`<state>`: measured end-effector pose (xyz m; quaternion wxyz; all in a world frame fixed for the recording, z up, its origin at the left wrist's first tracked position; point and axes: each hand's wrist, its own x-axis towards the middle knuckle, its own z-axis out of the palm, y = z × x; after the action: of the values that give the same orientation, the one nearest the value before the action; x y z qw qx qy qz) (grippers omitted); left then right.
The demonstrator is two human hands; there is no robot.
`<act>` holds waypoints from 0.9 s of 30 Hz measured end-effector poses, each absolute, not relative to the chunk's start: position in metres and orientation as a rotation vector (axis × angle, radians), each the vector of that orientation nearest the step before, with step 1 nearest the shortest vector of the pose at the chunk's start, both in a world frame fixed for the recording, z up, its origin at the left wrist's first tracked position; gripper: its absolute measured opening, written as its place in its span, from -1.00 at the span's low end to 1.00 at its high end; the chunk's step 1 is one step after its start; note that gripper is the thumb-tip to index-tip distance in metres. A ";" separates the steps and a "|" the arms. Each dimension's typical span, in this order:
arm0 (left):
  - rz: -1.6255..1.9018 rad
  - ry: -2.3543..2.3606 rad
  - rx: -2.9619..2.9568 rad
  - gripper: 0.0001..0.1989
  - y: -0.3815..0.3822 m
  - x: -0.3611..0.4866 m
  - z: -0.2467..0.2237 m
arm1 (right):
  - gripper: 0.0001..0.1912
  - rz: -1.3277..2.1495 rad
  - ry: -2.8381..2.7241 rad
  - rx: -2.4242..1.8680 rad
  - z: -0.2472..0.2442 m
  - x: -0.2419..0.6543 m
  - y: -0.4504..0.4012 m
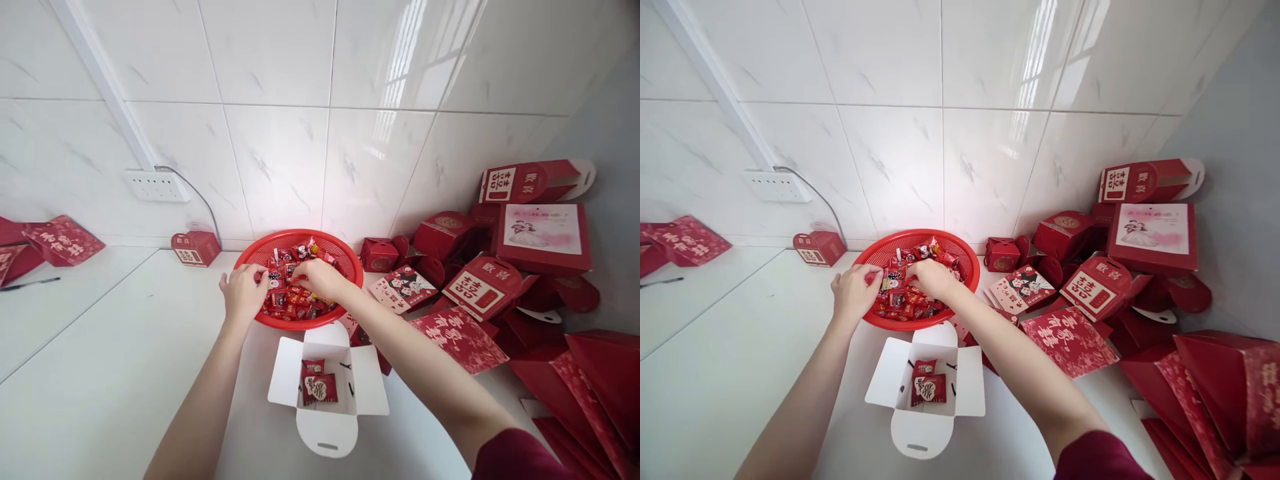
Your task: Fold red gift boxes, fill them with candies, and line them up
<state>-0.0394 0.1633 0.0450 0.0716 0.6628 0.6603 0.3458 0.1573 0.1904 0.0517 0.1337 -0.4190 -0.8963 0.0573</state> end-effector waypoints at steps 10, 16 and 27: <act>0.888 0.669 1.208 -0.58 0.106 0.011 0.081 | -0.74 0.453 -1.853 -0.626 0.094 0.201 0.078; 1.144 0.678 1.360 -0.79 0.089 0.015 0.088 | -0.83 0.842 -1.440 -0.712 0.077 0.196 0.063; 1.210 0.808 1.616 -0.78 0.077 0.032 0.085 | -0.75 1.002 -1.285 -0.830 0.073 0.194 0.064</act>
<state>0.0321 0.0770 0.0847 0.4650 0.6578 0.3291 0.4927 0.1944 0.0638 0.0733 0.6105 -0.3595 -0.5565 0.4340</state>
